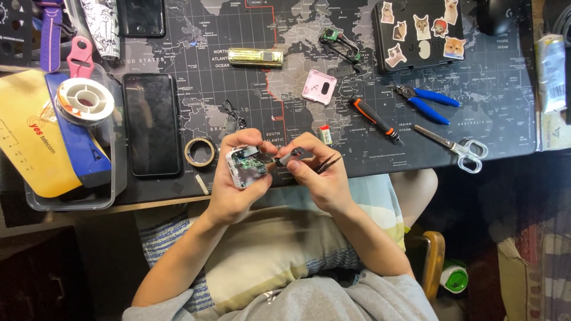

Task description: Repairing or assembling a small electronic device by connecting internal components and fitting them into the housing.

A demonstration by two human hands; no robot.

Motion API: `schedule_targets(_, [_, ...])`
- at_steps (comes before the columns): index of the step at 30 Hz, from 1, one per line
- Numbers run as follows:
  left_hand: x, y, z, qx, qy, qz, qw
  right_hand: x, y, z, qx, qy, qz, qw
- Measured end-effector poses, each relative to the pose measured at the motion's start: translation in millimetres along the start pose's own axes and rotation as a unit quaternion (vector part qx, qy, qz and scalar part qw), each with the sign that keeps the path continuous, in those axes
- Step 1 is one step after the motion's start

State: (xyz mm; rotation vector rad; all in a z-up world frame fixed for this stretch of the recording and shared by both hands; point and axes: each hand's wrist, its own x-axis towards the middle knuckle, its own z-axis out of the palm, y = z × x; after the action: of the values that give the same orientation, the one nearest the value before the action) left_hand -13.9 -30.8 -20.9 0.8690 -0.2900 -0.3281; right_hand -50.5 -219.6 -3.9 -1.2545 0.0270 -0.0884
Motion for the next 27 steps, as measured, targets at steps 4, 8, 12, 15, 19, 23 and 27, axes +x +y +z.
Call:
schedule_targets(4, [3, 2, 3, 0.019, 0.007, 0.016, 1.000, 2, -15, 5, -0.016, -0.013, 0.006, 1.000])
schedule_targets(8, [7, 12, 14, 0.079, 0.029, 0.038, 0.996, 1, -6, -3, -0.010, -0.022, 0.027, 0.999])
schedule_targets(12, [11, 18, 17, 0.182, 0.029, 0.059, 0.981, 4, -16, -10, -0.063, -0.047, 0.026, 0.997])
schedule_targets(15, [13, 26, 2, 0.291, 0.013, 0.068, 0.954, 7, -21, -11, -0.090, -0.056, 0.024, 0.994])
schedule_targets(19, [21, 40, 4, 0.397, -0.005, 0.109, 0.911, 11, -39, -5, -0.141, -0.058, 0.024, 0.988])
schedule_targets(23, [21, 39, -5, 0.504, 0.012, 0.122, 0.855, 13, -46, -1, -0.211, -0.047, 0.008, 0.976])
schedule_targets(27, [20, 32, -10, 0.567, 0.014, 0.154, 0.809, 15, -45, 4, -0.293, -0.034, -0.025, 0.955])
